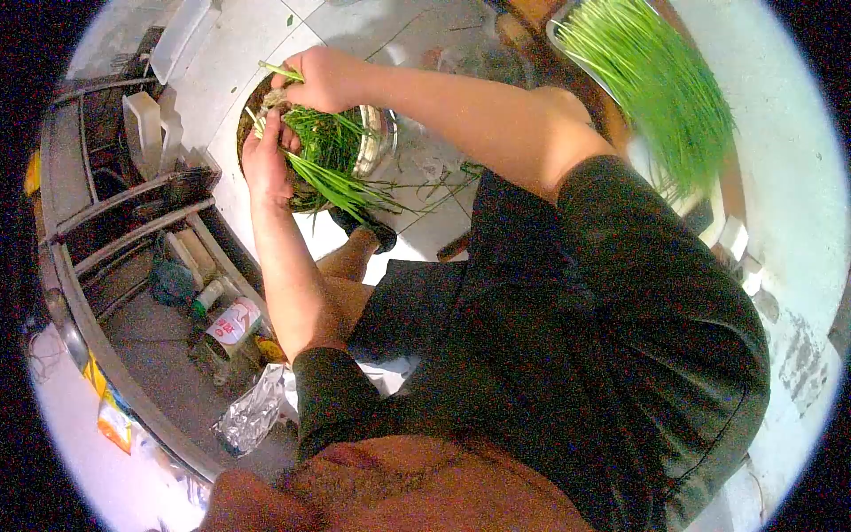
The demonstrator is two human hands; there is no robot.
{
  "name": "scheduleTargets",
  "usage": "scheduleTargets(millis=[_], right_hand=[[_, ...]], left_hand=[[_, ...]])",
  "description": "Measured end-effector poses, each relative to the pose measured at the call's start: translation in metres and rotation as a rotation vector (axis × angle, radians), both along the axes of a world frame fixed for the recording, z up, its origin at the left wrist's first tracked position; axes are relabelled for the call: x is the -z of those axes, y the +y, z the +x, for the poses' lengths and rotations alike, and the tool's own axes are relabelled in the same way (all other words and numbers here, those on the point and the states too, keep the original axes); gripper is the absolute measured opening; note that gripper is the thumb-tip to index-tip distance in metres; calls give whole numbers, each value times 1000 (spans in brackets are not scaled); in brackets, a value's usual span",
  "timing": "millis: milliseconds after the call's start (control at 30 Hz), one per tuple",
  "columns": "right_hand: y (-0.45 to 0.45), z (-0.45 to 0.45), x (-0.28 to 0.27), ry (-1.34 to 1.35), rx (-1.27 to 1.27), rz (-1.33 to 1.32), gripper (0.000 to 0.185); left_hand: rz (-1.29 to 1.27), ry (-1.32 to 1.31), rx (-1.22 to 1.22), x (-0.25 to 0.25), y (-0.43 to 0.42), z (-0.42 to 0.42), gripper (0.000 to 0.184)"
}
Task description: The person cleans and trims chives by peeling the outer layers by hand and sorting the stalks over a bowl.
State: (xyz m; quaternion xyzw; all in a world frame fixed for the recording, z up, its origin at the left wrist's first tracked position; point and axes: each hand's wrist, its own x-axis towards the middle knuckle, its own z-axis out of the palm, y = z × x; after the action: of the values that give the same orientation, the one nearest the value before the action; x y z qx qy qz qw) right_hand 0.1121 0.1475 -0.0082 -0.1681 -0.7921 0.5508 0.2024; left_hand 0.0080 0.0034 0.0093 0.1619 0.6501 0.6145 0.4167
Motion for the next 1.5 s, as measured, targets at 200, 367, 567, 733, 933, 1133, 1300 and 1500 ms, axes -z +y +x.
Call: scheduleTargets(millis=[200,367,567,733,933,1133,1300,1500], right_hand=[[-6,6,-9,10,-161,-53,26],[3,-1,2,-173,-99,-44,24],[-3,7,-17,-187,-118,-111,29],[1,1,-9,-322,-138,-115,30],[6,-5,16,-236,-133,-88,34],[-4,-3,16,-189,-263,42,41],[-8,2,7,-147,-299,67,45],[-4,1,-4,-177,-425,-621,56]], left_hand=[[17,-13,22,0,-2,0,23],[46,-29,-46,6,-3,-10,28],[35,93,-176,1,3,-4,24],[-37,117,-267,-8,5,3,17],[37,343,-99,2,6,11,13],[4,492,-80,-8,14,35,17],[36,476,-110,-1,13,27,15],[136,217,-324,-10,8,5,15]])
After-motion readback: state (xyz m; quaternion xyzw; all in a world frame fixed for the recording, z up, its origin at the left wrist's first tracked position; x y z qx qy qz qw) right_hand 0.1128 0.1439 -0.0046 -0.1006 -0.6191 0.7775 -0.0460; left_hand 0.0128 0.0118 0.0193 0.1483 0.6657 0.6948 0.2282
